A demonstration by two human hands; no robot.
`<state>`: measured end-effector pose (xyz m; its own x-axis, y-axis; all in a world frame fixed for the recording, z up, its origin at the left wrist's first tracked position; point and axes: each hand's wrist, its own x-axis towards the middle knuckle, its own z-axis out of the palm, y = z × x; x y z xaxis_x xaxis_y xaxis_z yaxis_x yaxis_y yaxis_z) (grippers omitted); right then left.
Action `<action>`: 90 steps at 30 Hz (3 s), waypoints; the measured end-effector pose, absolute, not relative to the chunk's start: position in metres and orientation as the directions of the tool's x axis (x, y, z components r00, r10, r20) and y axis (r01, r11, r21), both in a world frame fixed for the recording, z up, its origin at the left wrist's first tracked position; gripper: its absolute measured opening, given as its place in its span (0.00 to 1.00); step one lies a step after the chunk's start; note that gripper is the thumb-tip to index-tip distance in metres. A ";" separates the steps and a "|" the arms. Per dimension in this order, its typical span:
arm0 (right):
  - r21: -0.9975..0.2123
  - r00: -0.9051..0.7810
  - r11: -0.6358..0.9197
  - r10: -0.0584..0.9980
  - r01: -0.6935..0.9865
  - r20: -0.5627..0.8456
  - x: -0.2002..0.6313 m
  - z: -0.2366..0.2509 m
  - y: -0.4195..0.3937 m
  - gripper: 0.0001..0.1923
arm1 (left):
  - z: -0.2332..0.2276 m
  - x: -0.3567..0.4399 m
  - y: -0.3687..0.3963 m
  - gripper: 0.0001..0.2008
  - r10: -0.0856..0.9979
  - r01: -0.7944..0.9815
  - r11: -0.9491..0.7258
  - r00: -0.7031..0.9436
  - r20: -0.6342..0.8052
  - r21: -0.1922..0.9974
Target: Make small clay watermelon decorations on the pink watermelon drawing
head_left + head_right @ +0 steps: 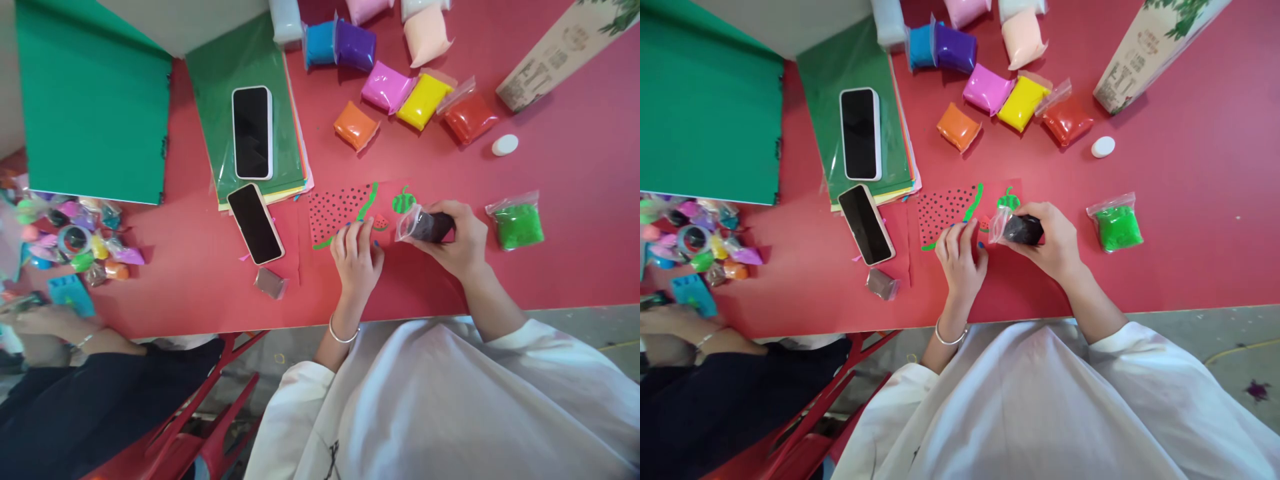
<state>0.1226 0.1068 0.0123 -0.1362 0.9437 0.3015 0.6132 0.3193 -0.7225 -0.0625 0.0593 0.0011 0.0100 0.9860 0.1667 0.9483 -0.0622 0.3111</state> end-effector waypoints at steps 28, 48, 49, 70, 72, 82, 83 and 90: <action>-0.685 -0.125 0.164 0.986 0.710 0.107 0.117 0.012 0.111 0.27 | -0.004 -0.061 0.058 0.22 0.981 0.959 -0.090 0.039 0.191 0.268; -0.656 -0.404 0.489 0.867 0.575 0.293 0.117 0.009 0.109 0.16 | 0.024 -0.076 0.071 0.06 0.963 0.574 -0.252 0.067 0.262 0.779; -0.645 -0.428 0.510 0.853 0.569 0.297 0.117 0.009 0.109 0.16 | 0.024 -0.078 0.071 0.06 0.965 0.590 -0.248 0.084 0.247 0.768; -0.556 -0.592 0.663 0.731 0.501 0.338 0.119 0.009 0.100 0.14 | 0.024 -0.079 0.059 0.05 0.961 0.623 -0.277 0.169 0.220 0.732; -0.569 -0.574 0.647 0.747 0.508 0.337 0.120 0.009 0.099 0.14 | 0.023 -0.078 0.060 0.06 0.961 0.592 -0.277 0.163 0.224 0.757; -0.688 -0.378 0.468 0.878 0.554 0.293 0.122 0.012 0.101 0.16 | 0.013 -0.074 0.058 0.06 0.986 0.365 -0.079 -0.110 0.127 0.928; -0.690 -0.361 0.459 0.884 0.559 0.296 0.123 0.011 0.102 0.17 | 0.012 -0.074 0.058 0.06 0.985 0.343 -0.079 -0.117 0.126 0.936; -0.702 -0.208 0.397 0.916 0.591 0.343 0.131 0.006 0.102 0.22 | 0.016 -0.076 0.050 0.10 0.986 0.267 -0.136 -0.054 0.156 0.954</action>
<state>0.1308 0.1023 0.0064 -0.2085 0.9159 0.3430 0.5912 0.3974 -0.7019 -0.0763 0.0501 0.0155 -0.0540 0.9863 0.1559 0.2667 -0.1362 0.9541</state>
